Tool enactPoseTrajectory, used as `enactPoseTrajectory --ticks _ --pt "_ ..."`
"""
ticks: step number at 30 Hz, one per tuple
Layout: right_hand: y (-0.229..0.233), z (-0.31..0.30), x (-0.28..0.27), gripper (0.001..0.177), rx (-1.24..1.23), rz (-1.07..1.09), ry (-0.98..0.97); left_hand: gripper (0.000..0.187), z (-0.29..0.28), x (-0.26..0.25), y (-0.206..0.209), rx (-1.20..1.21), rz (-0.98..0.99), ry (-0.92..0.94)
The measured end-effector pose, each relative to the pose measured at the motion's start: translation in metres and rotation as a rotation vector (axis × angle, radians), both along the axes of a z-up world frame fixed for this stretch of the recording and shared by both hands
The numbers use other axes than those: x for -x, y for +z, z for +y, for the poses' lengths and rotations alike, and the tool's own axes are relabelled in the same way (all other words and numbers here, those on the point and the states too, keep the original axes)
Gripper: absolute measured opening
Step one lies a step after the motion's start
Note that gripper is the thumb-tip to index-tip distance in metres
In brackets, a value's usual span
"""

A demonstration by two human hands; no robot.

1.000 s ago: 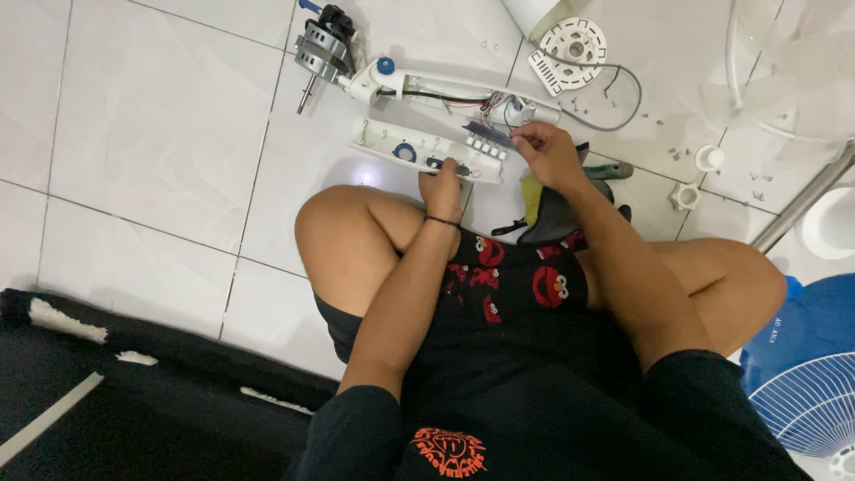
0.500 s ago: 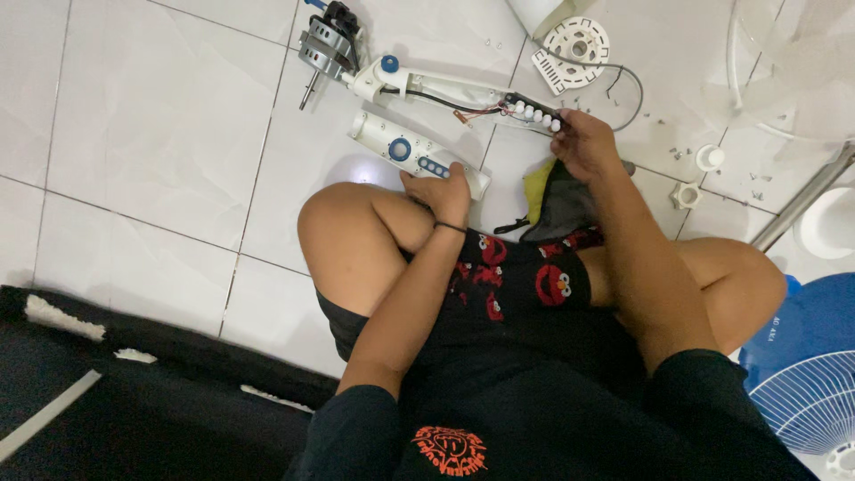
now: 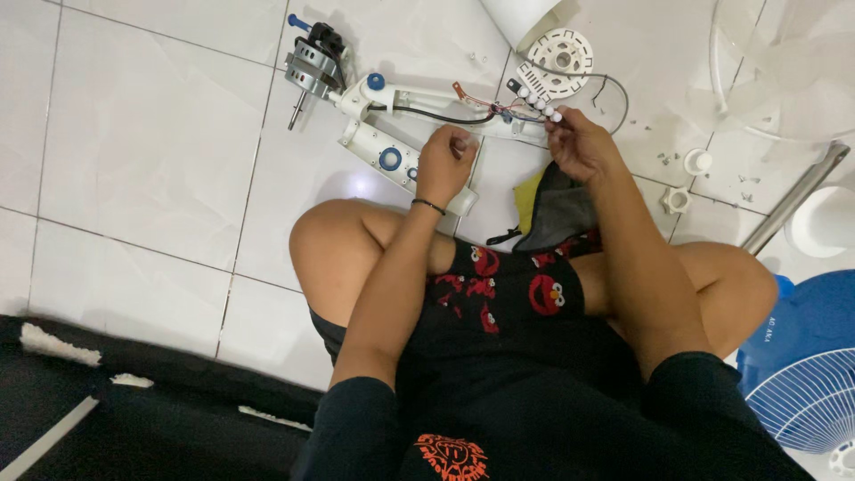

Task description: The person sits on the floor and uses a screwdriver to adjust internal components of a disassembled electric fan. They wipe the fan housing with a cloth, then continue to manipulate wires and screws inside the fan's control unit.

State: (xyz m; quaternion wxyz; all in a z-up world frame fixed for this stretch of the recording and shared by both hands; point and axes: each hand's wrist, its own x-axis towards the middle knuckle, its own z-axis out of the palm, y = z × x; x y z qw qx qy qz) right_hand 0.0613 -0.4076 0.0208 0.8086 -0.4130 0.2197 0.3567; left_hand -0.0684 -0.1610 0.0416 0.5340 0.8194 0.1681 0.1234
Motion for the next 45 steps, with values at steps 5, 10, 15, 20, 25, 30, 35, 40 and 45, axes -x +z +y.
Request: enactPoseTrajectory --ticks 5,10,15,20,25,30,35,40,45 --pt "-0.006 -0.002 -0.002 0.018 0.031 -0.056 0.092 0.025 -0.007 0.008 -0.019 -0.033 -0.003 0.019" --pt "0.002 0.008 0.011 0.019 0.215 -0.193 0.204 0.037 -0.011 0.006 -0.032 0.499 0.133 0.055" --pt "0.021 0.024 0.040 0.028 0.518 -0.495 0.463 0.046 -0.014 0.001 -0.053 0.977 0.165 0.070" --pt "0.022 0.036 0.055 0.029 0.569 -0.641 0.619 0.045 -0.016 0.002 -0.084 0.784 0.103 0.103" --pt "0.016 0.035 0.057 0.031 0.538 -0.672 0.614 0.047 -0.016 0.027 -0.092 0.646 -0.163 0.430" --pt "0.008 0.030 0.048 0.031 0.416 -0.387 0.479 0.075 -0.026 0.066 -0.076 0.330 -0.090 0.795" --pt "-0.006 0.030 0.044 0.027 0.210 -0.277 0.431 0.103 -0.037 0.048 -0.078 0.285 0.203 0.855" --pt "-0.010 0.023 0.043 0.026 0.165 -0.276 0.421 0.088 -0.042 0.036 -0.106 0.610 0.090 0.874" --pt "-0.008 0.026 0.046 0.030 0.192 -0.297 0.454 0.054 -0.044 0.033 -0.141 0.769 0.012 0.872"
